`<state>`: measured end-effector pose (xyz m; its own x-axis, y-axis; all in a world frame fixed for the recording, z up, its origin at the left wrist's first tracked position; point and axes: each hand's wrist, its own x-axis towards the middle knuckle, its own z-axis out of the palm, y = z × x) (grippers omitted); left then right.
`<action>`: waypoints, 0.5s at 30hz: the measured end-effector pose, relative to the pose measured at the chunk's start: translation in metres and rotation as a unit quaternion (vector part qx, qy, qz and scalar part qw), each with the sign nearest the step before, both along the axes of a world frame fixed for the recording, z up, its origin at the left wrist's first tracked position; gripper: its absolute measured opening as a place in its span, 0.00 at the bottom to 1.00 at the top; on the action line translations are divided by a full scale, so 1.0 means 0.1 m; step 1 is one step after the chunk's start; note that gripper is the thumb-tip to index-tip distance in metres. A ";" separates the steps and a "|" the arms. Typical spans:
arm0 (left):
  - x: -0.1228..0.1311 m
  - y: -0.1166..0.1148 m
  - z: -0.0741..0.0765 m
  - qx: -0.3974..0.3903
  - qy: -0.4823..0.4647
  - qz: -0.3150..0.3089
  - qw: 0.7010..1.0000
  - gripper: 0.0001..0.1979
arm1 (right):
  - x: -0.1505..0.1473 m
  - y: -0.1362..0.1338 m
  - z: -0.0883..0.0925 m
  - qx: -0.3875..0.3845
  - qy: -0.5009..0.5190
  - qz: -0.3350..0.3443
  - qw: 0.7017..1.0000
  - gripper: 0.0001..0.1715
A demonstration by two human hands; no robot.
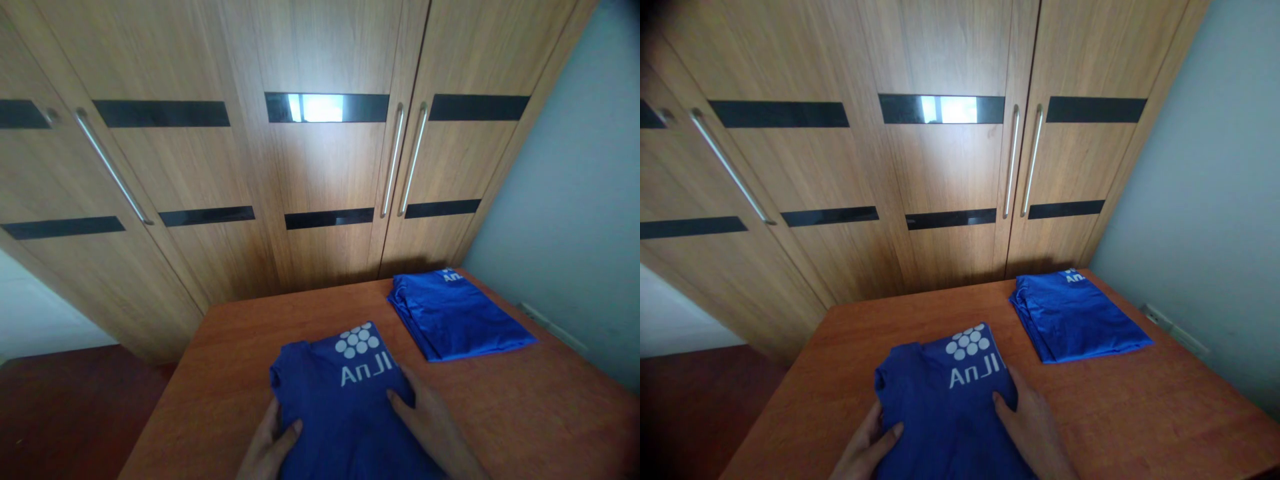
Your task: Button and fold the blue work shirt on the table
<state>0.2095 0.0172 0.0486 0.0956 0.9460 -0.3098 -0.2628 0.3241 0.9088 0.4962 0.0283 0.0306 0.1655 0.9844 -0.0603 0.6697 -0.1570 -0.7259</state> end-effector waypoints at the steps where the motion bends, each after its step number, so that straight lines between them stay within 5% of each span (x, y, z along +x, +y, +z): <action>1: 0.15 0.07 0.01 0.009 -0.023 -0.017 1.000 0.34 | 0.17 0.04 0.03 0.010 -0.007 -0.016 1.000 0.31; 7: 1.39 0.77 0.07 0.128 -0.147 -0.106 0.975 0.29 | 1.50 0.47 0.41 0.108 -0.102 -0.064 0.987 0.37; 11: 2.30 1.33 0.11 0.178 -0.097 -0.116 0.972 0.24 | 2.41 0.90 0.68 0.121 -0.163 -0.104 0.974 0.35; 15: 2.92 1.69 0.03 0.142 -0.046 -0.154 0.977 0.21 | 3.00 1.28 0.60 0.059 -0.225 -0.133 0.964 0.34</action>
